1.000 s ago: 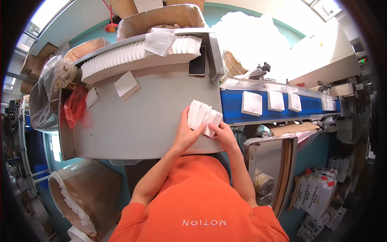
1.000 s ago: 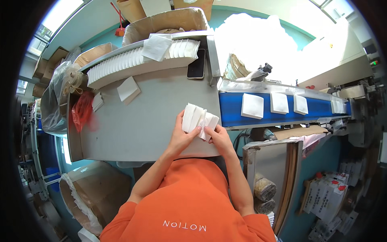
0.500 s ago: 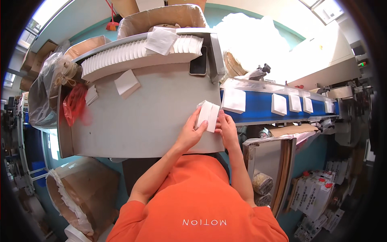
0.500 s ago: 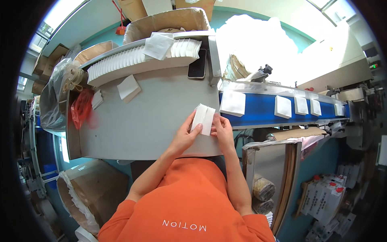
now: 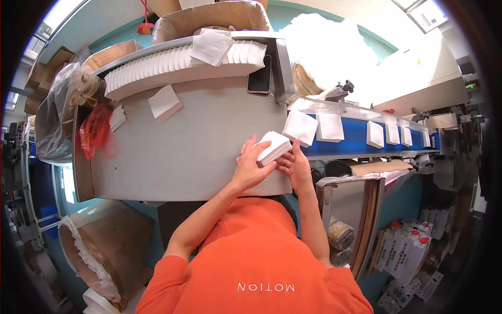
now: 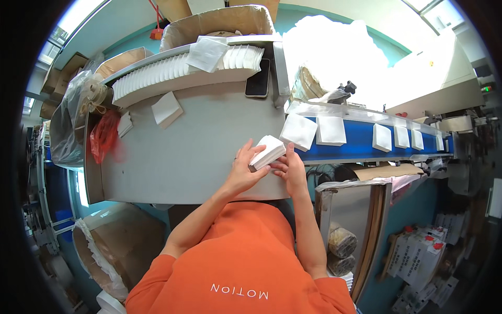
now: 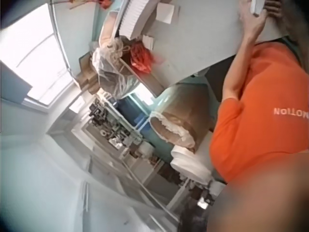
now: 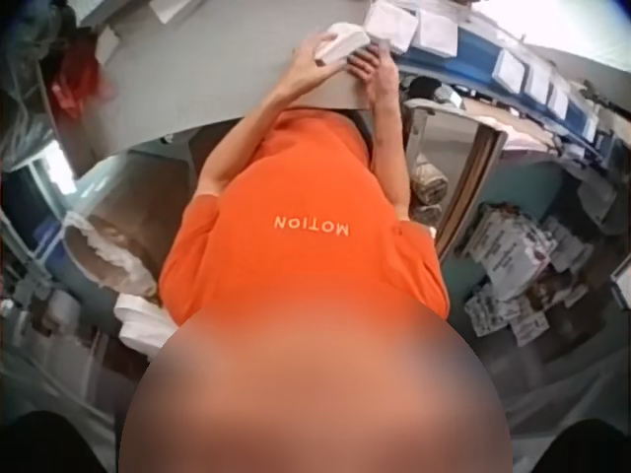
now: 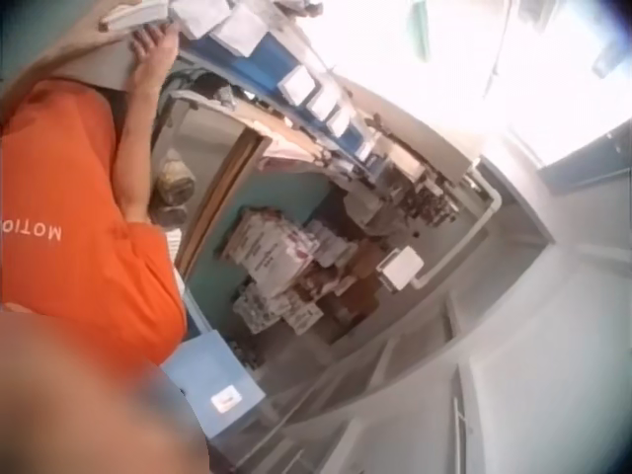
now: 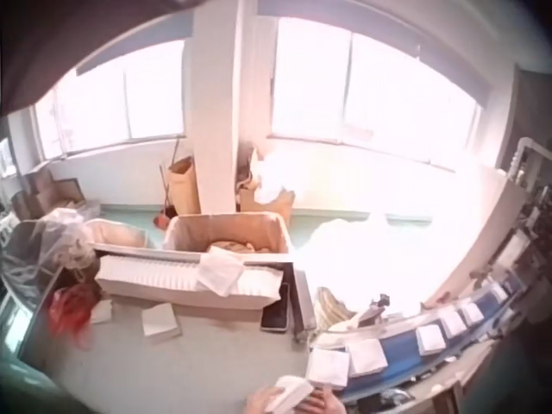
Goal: Inspecting, counting, and organizing stacks of folded paper before loading them into a processing machine.
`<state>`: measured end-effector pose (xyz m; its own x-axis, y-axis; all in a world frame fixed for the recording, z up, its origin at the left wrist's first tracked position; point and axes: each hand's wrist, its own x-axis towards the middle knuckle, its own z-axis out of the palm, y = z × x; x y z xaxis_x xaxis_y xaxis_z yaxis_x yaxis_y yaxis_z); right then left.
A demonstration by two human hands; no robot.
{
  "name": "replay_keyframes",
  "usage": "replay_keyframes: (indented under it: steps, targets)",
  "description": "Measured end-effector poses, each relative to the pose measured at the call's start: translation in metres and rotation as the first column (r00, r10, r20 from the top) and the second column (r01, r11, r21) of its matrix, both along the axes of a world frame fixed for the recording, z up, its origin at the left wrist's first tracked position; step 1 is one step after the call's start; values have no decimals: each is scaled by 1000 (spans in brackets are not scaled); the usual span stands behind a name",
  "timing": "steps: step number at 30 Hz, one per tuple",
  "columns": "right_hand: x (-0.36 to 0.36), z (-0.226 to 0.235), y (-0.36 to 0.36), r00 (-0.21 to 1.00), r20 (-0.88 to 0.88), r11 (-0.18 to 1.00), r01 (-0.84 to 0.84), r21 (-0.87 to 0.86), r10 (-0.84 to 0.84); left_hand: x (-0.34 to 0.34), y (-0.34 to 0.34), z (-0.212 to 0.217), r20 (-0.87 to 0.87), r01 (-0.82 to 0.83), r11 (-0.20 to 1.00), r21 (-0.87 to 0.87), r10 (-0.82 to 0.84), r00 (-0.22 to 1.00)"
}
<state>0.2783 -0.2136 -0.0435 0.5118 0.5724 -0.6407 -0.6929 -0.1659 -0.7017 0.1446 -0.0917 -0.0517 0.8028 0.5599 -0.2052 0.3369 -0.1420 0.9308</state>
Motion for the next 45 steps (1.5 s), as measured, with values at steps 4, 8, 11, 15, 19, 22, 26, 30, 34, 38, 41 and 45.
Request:
replay_keyframes:
  steps: [4,8,11,15,19,22,26,30,34,38,41,45]
  targets:
    - [-9,-5,17,885,457,993,-34,-117,84,0,-4,15,186,-67,977,-200,105,977]
    - [-26,-15,23,920,386,997,-57,-51,72,2,5,-5,247,-156,882,-445,288,925]
    - [-34,-17,27,898,429,992,-58,-114,102,4,9,6,295,-76,935,-346,185,938]
    - [-2,-21,18,926,332,970,224,-95,-181,-10,28,-11,293,-222,939,-262,297,909]
    - [37,-34,-4,708,682,868,444,-224,-186,-50,100,-53,147,-741,585,330,743,653]
    - [35,-20,0,236,955,762,581,-286,179,-74,174,-63,97,-826,193,529,954,285]
    - [71,-32,-3,285,881,578,670,-466,378,-60,228,-22,-378,-780,434,452,885,273]
    - [112,-4,6,209,908,642,649,-407,364,-63,257,-30,-370,-702,580,413,811,453]
    - [52,23,70,398,914,973,169,-159,80,-48,218,-17,-179,-709,697,108,715,676]
    - [-23,1,132,922,135,931,-355,-83,363,-28,137,-3,150,-538,778,-324,604,783]
    - [-42,10,151,943,-156,921,-235,312,294,-35,99,40,268,-345,923,-171,381,885]
    - [-44,14,144,949,-126,892,-220,394,290,-43,82,72,350,-254,919,-300,354,867]
